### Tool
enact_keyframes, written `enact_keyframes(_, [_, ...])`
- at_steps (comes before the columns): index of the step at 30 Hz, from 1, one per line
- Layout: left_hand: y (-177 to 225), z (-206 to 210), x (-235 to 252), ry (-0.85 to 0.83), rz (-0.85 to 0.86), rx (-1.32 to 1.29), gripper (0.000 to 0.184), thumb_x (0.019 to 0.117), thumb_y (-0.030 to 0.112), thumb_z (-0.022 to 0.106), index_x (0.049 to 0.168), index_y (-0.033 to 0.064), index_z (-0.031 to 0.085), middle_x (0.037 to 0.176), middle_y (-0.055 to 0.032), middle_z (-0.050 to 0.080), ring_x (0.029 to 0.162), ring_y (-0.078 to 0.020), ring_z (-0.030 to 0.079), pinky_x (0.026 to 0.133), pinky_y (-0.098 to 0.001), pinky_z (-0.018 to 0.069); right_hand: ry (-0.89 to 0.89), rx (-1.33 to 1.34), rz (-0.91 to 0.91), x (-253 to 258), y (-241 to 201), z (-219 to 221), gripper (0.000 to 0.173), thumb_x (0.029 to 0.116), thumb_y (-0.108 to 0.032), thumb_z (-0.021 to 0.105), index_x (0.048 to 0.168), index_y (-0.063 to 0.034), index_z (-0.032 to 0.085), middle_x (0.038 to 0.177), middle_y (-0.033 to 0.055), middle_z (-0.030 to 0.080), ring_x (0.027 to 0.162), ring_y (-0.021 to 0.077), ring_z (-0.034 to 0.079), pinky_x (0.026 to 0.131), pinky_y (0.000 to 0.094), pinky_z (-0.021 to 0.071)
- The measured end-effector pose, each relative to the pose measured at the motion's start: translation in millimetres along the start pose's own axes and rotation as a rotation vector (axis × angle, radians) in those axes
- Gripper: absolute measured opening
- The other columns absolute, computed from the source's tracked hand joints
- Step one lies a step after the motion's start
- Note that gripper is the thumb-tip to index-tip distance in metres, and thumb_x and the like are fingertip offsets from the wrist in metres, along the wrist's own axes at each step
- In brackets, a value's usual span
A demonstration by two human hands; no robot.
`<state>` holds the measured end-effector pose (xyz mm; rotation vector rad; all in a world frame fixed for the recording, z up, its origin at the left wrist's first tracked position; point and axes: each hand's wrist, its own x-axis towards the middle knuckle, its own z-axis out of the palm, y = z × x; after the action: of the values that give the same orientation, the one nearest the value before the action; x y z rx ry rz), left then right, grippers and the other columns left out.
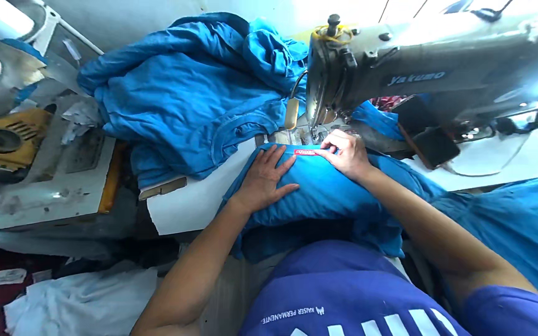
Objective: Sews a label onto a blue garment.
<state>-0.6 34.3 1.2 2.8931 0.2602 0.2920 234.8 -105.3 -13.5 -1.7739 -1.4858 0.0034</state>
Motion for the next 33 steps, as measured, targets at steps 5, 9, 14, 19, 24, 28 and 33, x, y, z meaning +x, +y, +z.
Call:
enact_keyframes(5, [1.2, -6.9, 4.3, 0.009, -0.019, -0.111, 0.054, 0.0992, 0.049, 0.057, 0.137, 0.012, 0.067, 0.152, -0.0215, 0.051, 0.147, -0.0415, 0.04, 0.12, -0.0618, 0.03, -0.033, -0.032, -0.02, -3.0, -3.1, 0.2, 0.02, 0.0914, -0.023, 0.076, 0.093, -0.0037, 0.072, 0.092, 0.0124, 0.068, 0.075, 0.0254, 0.067, 0.063, 0.0435, 0.0544])
enact_keyframes(9, [5.1, -28.9, 20.0, 0.007, -0.054, -0.097, 0.03, 0.1008, 0.022, 0.062, 0.122, 0.0043, 0.073, 0.134, -0.0194, 0.065, 0.126, -0.0377, 0.061, 0.104, -0.0563, 0.049, -0.048, -0.033, -0.021, -3.0, -5.7, -0.6, 0.019, 0.0913, -0.022, 0.076, 0.091, -0.0037, 0.071, 0.091, 0.0121, 0.068, 0.076, 0.0261, 0.067, 0.063, 0.0435, 0.0538])
enact_keyframes(14, [19.1, -17.4, 79.6, 0.217, -0.263, -0.28, 0.024, 0.1006, 0.014, 0.061, 0.111, -0.0043, 0.073, 0.107, -0.0211, 0.073, 0.1, -0.0358, 0.071, 0.091, -0.0545, 0.0557, -0.022, -0.035, -0.073, -7.0, -8.3, 0.3, 0.018, 0.0918, -0.019, 0.074, 0.086, -0.0027, 0.07, 0.089, 0.0123, 0.067, 0.076, 0.0246, 0.067, 0.063, 0.0405, 0.0548])
enact_keyframes(19, [40.2, 4.2, 110.7, 0.129, -0.375, -0.26, 0.031, 0.0959, 0.02, 0.071, 0.11, -0.0073, 0.071, 0.113, -0.0258, 0.069, 0.11, -0.0427, 0.066, 0.096, -0.0601, 0.0511, -0.033, 0.02, -0.086, -16.8, -8.2, -6.1, 0.017, 0.092, -0.017, 0.072, 0.084, -0.0017, 0.07, 0.086, 0.0108, 0.065, 0.072, 0.0206, 0.066, 0.061, 0.0362, 0.0546])
enact_keyframes(24, [39.1, 18.1, 99.4, 0.262, -0.198, -0.262, 0.014, 0.0955, 0.001, 0.062, 0.098, -0.004, 0.075, 0.098, -0.0212, 0.07, 0.097, -0.0373, 0.07, 0.089, -0.0537, 0.0567, -0.049, 0.052, -0.055, -21.5, -7.5, -10.7, 0.017, 0.0908, -0.017, 0.073, 0.083, -0.0023, 0.069, 0.084, 0.0093, 0.065, 0.069, 0.0181, 0.064, 0.06, 0.0338, 0.0537])
enact_keyframes(28, [35.9, 25.5, 95.9, 0.307, 0.041, 0.065, 0.015, 0.0886, -0.007, 0.063, 0.098, -0.0061, 0.075, 0.095, -0.022, 0.07, 0.091, -0.0395, 0.07, 0.076, -0.0504, 0.058, -0.054, 0.031, -0.038, -18.3, -7.7, -9.5, 0.006, 0.0864, -0.008, 0.07, 0.085, -0.0016, 0.07, 0.087, 0.0109, 0.067, 0.068, 0.0206, 0.065, 0.058, 0.0369, 0.0532])
enact_keyframes(33, [33.7, 17.2, 108.9, 0.165, -0.167, 0.068, 0.017, 0.0938, -0.005, 0.058, 0.101, -0.0089, 0.073, 0.108, -0.0263, 0.069, 0.104, -0.0425, 0.069, 0.087, -0.0541, 0.0569, -0.046, -0.012, -0.008, -14.3, -6.8, -6.5, 0.015, 0.0913, -0.017, 0.072, 0.086, -0.0031, 0.071, 0.087, 0.0097, 0.067, 0.067, 0.0196, 0.064, 0.056, 0.0362, 0.0517])
